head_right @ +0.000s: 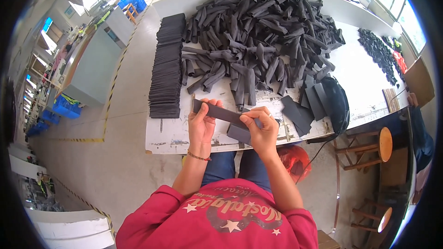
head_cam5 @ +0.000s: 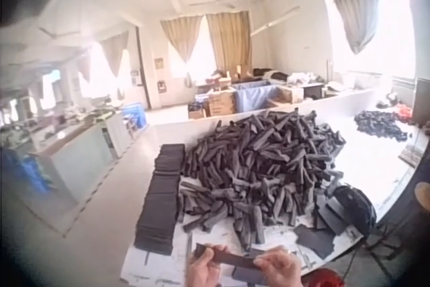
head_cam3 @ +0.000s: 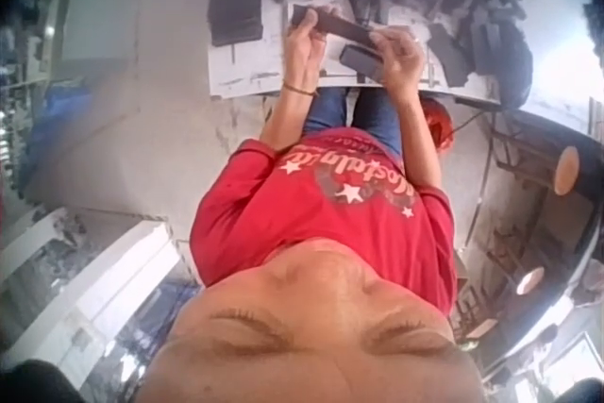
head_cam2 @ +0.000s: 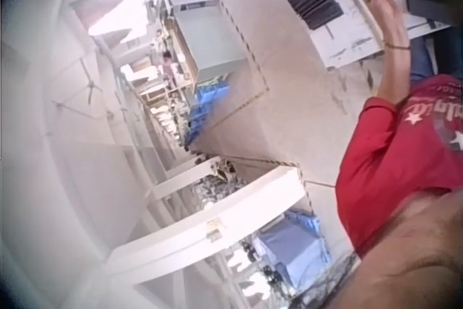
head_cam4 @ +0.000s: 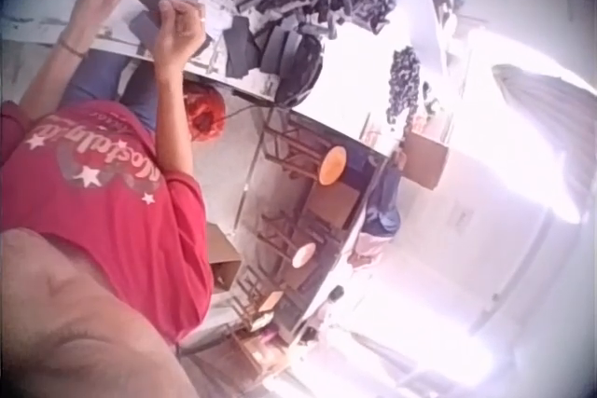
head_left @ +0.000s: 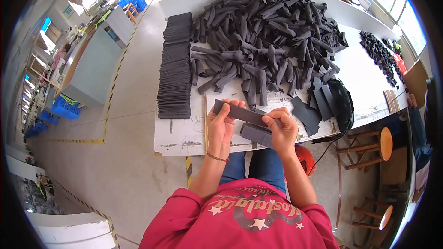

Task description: Sorting and stacking rectangular grey foam strips onto a neat pile on a workbench.

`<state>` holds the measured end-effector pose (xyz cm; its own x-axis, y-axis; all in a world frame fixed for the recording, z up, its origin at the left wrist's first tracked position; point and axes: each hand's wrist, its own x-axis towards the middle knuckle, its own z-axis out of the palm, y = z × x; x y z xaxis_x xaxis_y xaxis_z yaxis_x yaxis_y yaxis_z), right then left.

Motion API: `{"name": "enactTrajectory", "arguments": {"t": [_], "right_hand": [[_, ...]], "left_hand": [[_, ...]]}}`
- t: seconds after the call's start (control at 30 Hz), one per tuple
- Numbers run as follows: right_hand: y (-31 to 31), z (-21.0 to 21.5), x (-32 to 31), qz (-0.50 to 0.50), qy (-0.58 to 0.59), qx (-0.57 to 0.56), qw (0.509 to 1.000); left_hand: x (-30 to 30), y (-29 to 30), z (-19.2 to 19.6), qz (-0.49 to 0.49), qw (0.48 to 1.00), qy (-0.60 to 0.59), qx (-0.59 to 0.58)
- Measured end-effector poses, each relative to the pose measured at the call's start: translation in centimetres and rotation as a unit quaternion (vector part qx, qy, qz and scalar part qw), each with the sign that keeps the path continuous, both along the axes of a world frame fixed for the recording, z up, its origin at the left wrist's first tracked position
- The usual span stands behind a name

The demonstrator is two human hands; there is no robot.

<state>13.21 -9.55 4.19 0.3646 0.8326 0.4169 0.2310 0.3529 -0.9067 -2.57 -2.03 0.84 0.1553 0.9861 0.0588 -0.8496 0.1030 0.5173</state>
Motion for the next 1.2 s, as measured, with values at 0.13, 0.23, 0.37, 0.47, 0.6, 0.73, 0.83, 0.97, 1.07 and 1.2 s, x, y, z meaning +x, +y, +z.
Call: {"name": "enactTrajectory", "arguments": {"t": [0.13,0.23,0.37,0.47,0.6,0.73,0.83,0.97,1.07,1.2], "right_hand": [[0.2,-0.8,0.7,0.003,0.040,-0.034,0.999],[0.2,-0.7,1.2,-0.006,-0.002,-0.008,1.000],[0.5,-0.6,1.8,0.013,0.086,-0.102,0.991],[0.4,-0.9,2.6,0.027,0.155,-0.154,0.975],[-0.3,-4.0,4.5,0.009,0.187,-0.164,0.968],[-1.8,-7.2,7.1,-0.053,0.162,-0.219,0.961],[-2.7,-8.9,8.7,-0.100,0.153,-0.250,0.951],[-3.4,-10.5,9.8,-0.128,-0.017,-0.323,0.937],[-3.6,-10.5,12.0,-0.251,-0.277,-0.240,0.896],[-2.1,-11.4,16.0,-0.260,-0.385,-0.190,0.865]], "left_hand": [[0.2,-0.5,1.1,0.018,1.000,0.019,0.004],[-0.3,-0.2,0.9,0.026,0.998,0.043,0.045],[0.1,0.1,0.9,0.032,0.998,0.061,0.013],[1.0,0.9,0.8,0.030,0.996,0.076,-0.025],[3.1,1.7,-1.5,-0.026,0.988,0.132,-0.071],[4.7,2.0,-5.5,0.011,0.936,0.338,-0.099],[5.2,3.7,-6.5,0.016,0.947,0.304,-0.101],[6.7,7.1,-6.9,0.024,0.913,0.404,-0.045],[8.6,9.2,-6.7,0.020,0.829,0.558,0.010],[11.8,10.1,-8.7,0.119,0.606,0.768,0.172]]}}
